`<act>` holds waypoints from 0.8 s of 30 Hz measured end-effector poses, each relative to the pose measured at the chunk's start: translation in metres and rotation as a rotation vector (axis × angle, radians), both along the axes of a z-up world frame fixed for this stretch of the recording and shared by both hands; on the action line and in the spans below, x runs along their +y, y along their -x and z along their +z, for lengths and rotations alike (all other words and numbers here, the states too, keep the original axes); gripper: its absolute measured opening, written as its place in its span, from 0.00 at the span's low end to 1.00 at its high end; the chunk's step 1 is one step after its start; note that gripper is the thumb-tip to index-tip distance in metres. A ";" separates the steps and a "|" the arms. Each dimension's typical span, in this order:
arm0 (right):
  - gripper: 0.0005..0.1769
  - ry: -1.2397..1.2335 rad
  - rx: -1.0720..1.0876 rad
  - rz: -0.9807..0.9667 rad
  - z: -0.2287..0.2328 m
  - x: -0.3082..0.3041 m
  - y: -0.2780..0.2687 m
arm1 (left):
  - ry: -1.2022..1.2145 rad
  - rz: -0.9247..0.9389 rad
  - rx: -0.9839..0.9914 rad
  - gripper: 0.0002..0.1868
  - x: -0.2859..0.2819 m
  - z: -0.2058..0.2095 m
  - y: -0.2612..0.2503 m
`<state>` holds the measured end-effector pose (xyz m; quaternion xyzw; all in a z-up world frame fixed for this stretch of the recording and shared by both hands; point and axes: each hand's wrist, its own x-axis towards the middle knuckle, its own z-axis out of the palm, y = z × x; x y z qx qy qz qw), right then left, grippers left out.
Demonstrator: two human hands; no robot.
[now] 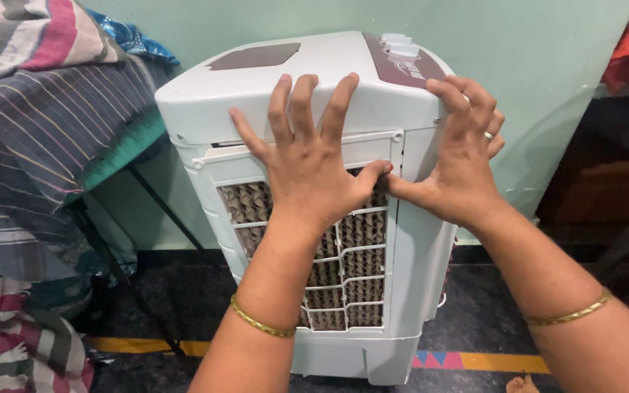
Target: The person assembles a portable air cooler by aligning and securing the front panel with screws. They use a screwdriver to tighten multiple screws along the top edge of the unit, ensuring the panel is firmly attached.
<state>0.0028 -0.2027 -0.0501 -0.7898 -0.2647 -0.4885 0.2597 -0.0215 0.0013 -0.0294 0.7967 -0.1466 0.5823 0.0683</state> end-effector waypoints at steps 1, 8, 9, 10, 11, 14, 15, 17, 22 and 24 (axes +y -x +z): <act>0.65 -0.013 0.008 -0.028 -0.002 0.001 0.002 | -0.017 -0.013 -0.003 0.59 0.000 0.002 0.002; 0.65 -0.047 -0.014 0.012 -0.007 -0.015 -0.001 | -0.079 0.005 0.021 0.60 -0.015 0.017 0.011; 0.65 -0.036 -0.018 0.040 -0.008 -0.024 -0.003 | -0.082 0.019 0.040 0.61 -0.021 0.020 0.012; 0.66 -0.025 -0.022 0.067 -0.008 -0.035 -0.006 | -0.102 0.041 0.072 0.61 -0.030 0.023 0.014; 0.66 -0.010 -0.026 0.095 -0.008 -0.047 -0.008 | -0.118 0.064 0.106 0.62 -0.040 0.026 0.016; 0.64 0.026 0.004 0.083 -0.003 -0.087 -0.011 | -0.145 0.003 0.219 0.54 -0.064 0.036 0.030; 0.64 0.027 0.041 0.127 0.001 -0.099 -0.011 | -0.152 -0.043 0.253 0.50 -0.071 0.040 0.034; 0.64 0.031 0.121 0.219 0.008 -0.120 -0.010 | -0.188 -0.071 0.234 0.45 -0.083 0.050 0.040; 0.55 -0.061 0.242 0.174 0.009 -0.133 -0.013 | -0.288 -0.123 0.605 0.40 -0.089 0.080 0.027; 0.51 -0.111 0.206 0.170 0.000 -0.131 -0.020 | -0.290 -0.230 0.696 0.39 -0.075 0.097 0.020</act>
